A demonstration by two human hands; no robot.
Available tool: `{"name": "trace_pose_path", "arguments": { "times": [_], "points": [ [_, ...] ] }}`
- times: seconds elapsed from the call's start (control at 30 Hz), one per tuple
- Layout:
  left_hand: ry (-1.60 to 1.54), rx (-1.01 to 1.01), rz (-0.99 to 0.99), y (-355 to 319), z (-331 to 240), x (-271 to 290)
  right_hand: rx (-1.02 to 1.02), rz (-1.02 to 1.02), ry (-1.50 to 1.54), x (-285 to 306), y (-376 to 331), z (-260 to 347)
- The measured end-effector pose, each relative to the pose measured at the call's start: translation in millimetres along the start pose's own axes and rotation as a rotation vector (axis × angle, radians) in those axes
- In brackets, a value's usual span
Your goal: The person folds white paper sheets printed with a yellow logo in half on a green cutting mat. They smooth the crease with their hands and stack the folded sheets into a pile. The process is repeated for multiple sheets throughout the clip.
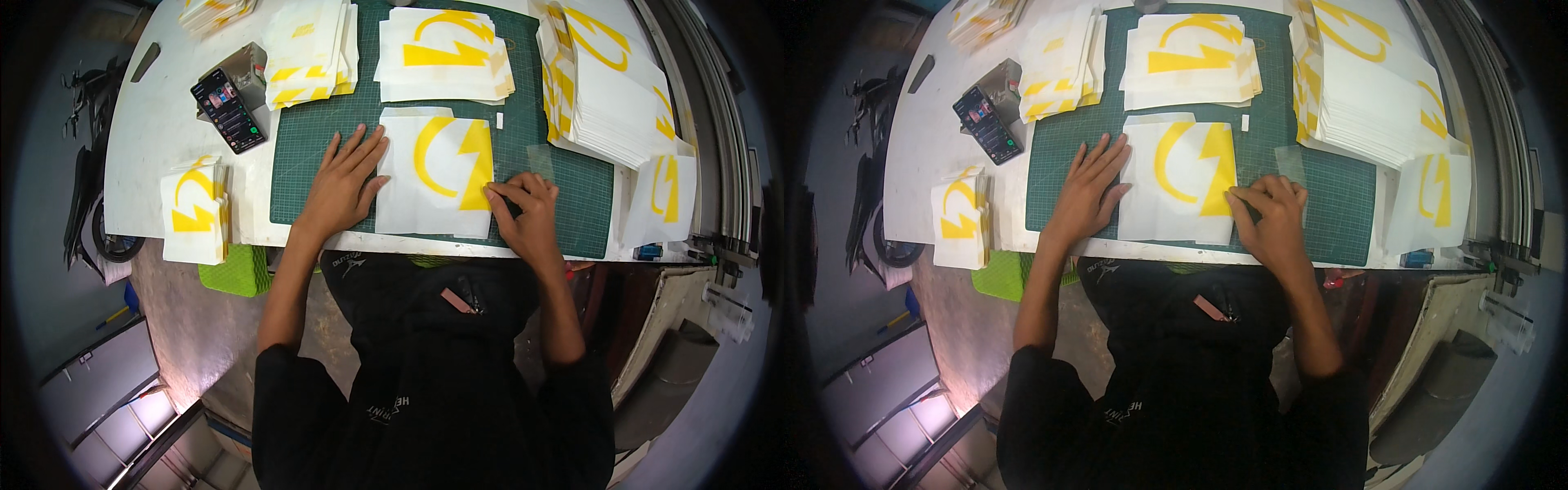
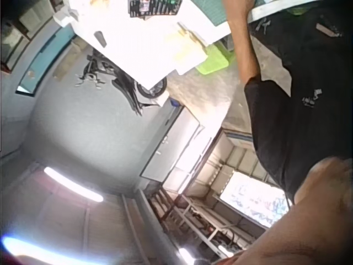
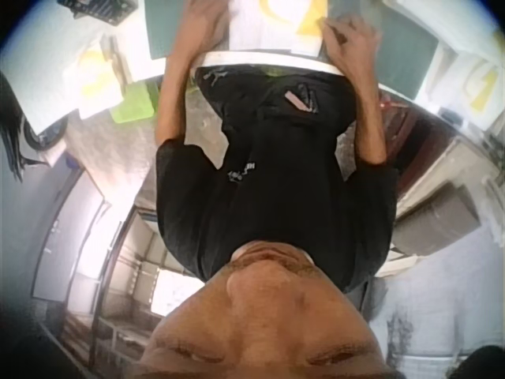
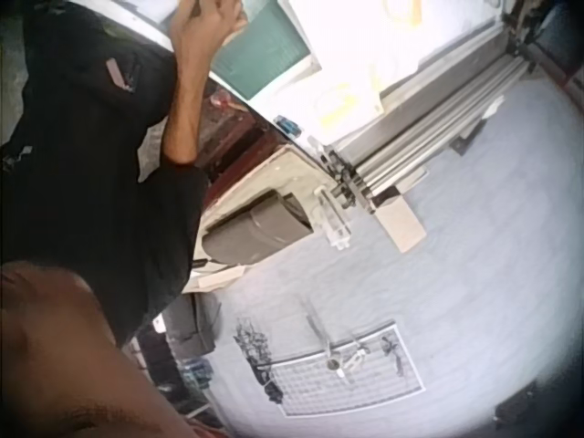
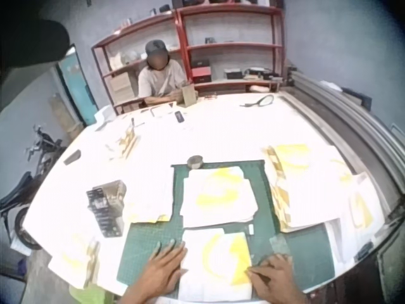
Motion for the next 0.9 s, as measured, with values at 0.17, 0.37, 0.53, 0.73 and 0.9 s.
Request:
{"name": "trace_pose_path", "arguments": {
  "times": [0.17,0.37,0.53,0.73,0.9],
  "points": [
    [-0.009,-0.017,0.059,-2.4,-1.3,7.3,0.058,0.000,-0.164,3.4,7.9,15.5],
    [0.025,0.001,0.137,1.8,-2.9,9.7,0.459,0.053,-0.153,-28.7,34.6,89.4],
    [0.018,-0.001,0.146,1.5,-2.3,8.7,0.634,0.191,-0.047,-56.2,40.5,100.5],
    [-0.008,0.014,0.130,-1.3,-2.9,7.1,0.508,0.285,-0.018,-0.4,26.9,33.5],
    [-0.013,0.032,0.139,0.6,-5.5,9.0,0.426,0.357,-0.040,21.6,18.4,-5.8]
  ]
}}
Point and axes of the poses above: each hand's wrist, its own y-axis towards the middle knuckle, its own x-axis out of the back of the hand, z = x × y, the point moved 3 cm from there along y, towards the middle knuckle, and after that the axes turned 14 degrees about -y, right-handed, at the moved point
